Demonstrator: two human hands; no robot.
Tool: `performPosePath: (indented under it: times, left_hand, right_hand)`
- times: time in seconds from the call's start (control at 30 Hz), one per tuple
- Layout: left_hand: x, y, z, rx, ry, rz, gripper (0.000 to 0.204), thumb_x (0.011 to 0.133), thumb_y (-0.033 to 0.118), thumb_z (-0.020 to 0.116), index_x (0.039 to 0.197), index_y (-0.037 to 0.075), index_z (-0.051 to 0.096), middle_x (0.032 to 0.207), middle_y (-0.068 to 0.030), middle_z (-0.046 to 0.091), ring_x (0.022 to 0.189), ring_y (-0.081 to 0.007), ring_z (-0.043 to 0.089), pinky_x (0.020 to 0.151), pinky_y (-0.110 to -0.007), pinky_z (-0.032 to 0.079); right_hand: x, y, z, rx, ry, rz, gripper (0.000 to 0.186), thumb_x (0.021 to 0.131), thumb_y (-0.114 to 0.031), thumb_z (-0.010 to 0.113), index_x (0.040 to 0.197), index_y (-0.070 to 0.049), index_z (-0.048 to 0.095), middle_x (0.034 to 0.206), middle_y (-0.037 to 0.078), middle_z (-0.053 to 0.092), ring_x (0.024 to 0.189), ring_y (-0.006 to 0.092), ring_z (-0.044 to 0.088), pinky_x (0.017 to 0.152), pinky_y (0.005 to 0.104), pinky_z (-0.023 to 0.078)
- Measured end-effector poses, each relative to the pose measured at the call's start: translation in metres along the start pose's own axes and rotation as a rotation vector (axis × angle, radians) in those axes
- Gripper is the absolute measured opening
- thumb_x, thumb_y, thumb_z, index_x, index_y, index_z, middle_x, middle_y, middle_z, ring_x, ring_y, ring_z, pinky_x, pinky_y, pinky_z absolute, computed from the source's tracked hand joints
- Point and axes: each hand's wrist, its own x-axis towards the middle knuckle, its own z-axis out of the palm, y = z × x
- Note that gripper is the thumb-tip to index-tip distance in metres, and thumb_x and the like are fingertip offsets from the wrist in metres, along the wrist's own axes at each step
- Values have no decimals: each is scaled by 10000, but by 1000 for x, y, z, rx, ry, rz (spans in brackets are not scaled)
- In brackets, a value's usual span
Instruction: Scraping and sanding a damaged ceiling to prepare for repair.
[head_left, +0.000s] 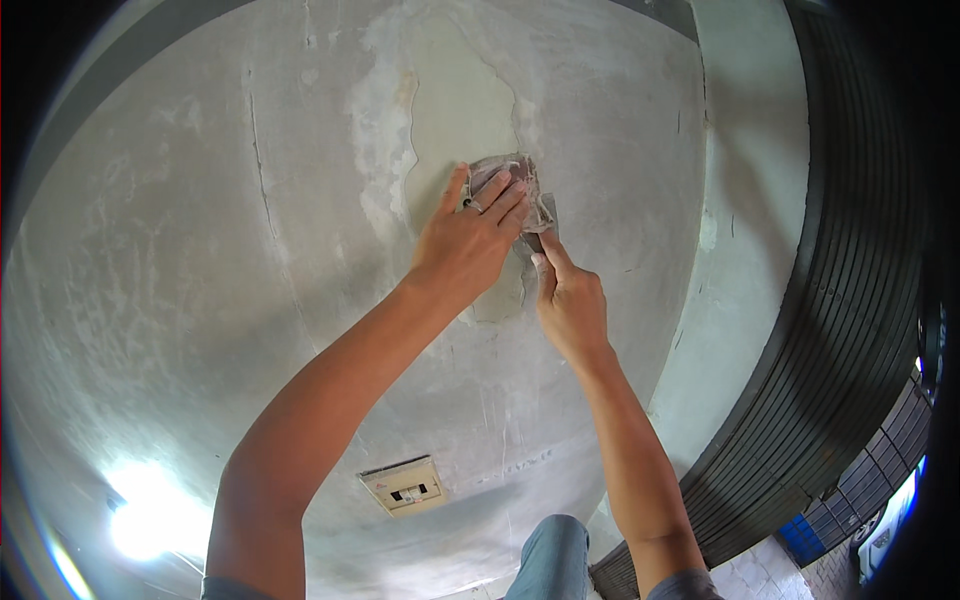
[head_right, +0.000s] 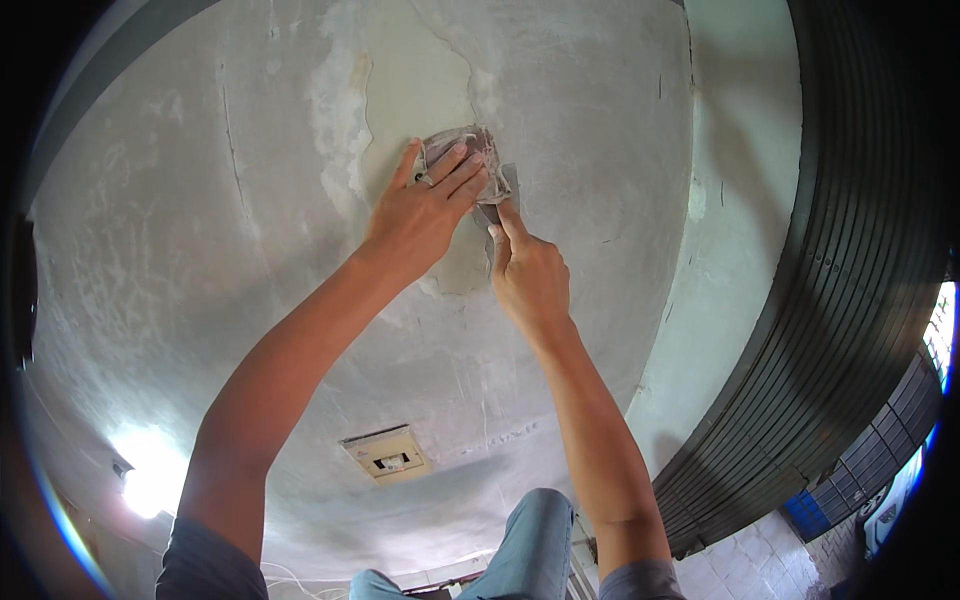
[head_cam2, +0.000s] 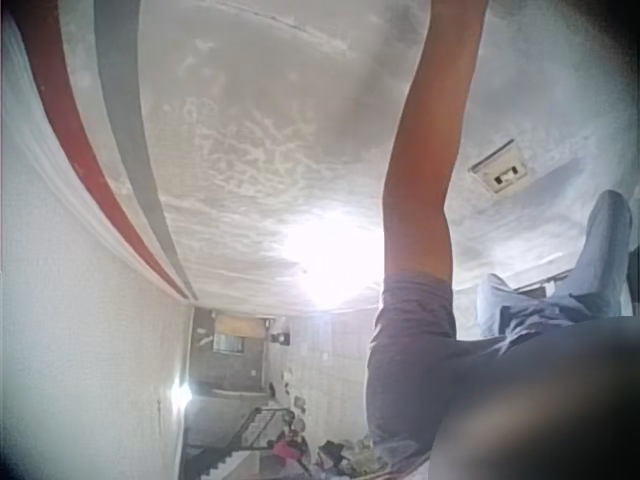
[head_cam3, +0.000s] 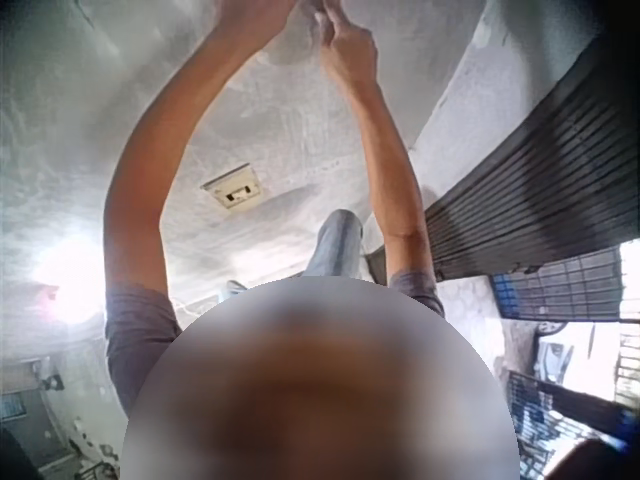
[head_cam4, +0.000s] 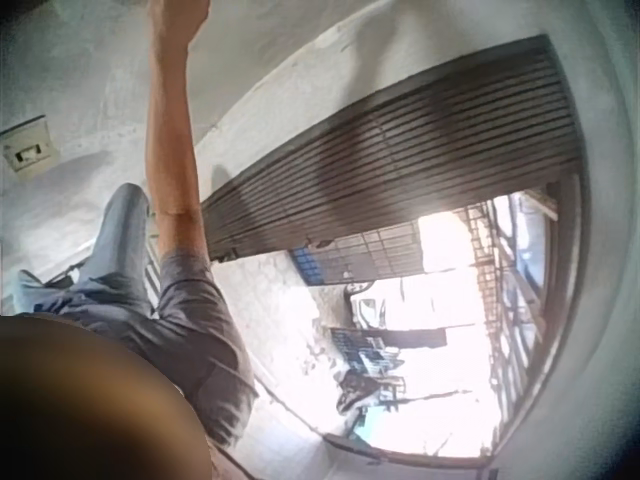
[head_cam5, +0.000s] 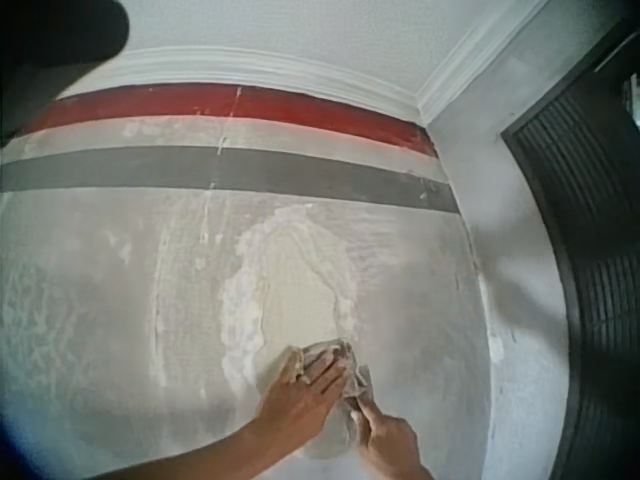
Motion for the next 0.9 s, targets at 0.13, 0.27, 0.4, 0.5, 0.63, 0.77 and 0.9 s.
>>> performPosePath:
  times: [0.13,0.27,0.4,0.5,0.63,0.77,0.9]
  left_hand:
    - [44,-25,-9,142,80,6,456,1019,186,492,1474,159,521,1567,38,471,1483,-156,374,1245,-572,174]
    - [85,-59,-24,77,53,-7,442,1036,193,471,1473,154,521,1563,35,477,1469,-163,397,1238,-573,184]
    - [61,-36,-9,20,104,-18,420,1029,192,472,1439,148,556,1553,25,491,1465,-175,405,1232,-575,198]
    - [-3,13,16,-47,98,-35,438,981,176,512,1408,118,589,1544,-11,506,1476,-181,395,1239,-579,186]
    - [-30,33,24,-107,98,-43,476,958,163,521,1426,96,570,1550,-26,498,1482,-179,385,1244,-582,168]
    - [34,-13,7,117,185,-47,500,963,178,527,1460,126,531,1550,2,497,1479,-173,388,1233,-572,201]
    - [89,-54,-14,94,156,-110,480,1012,205,500,1491,177,505,1578,46,458,1502,-165,345,1229,-575,197]
  right_hand:
    - [45,-9,-8,-63,76,-55,332,1025,-240,540,1347,-225,614,830,214,705,785,449,682,695,537,537]
    - [91,-25,-22,-82,92,-55,338,1026,-263,533,1354,-238,609,835,236,700,812,470,676,708,556,540]
    - [57,-11,-20,-109,77,-81,352,1028,-259,535,1373,-239,600,824,238,698,781,455,683,689,560,537]
    - [-6,-3,-6,-95,-29,12,340,1023,-227,556,1353,-173,615,829,230,698,761,434,689,668,530,536]
    - [-32,3,1,-65,-77,60,302,1015,-192,577,1300,-115,641,852,241,694,773,433,690,663,517,539]
    - [37,-7,-3,-88,94,-52,307,1028,-261,537,1301,-165,640,840,234,699,771,452,680,668,552,532]
    - [105,-24,-19,-105,202,-149,302,1032,-301,529,1271,-174,663,880,231,700,795,468,665,679,552,524]
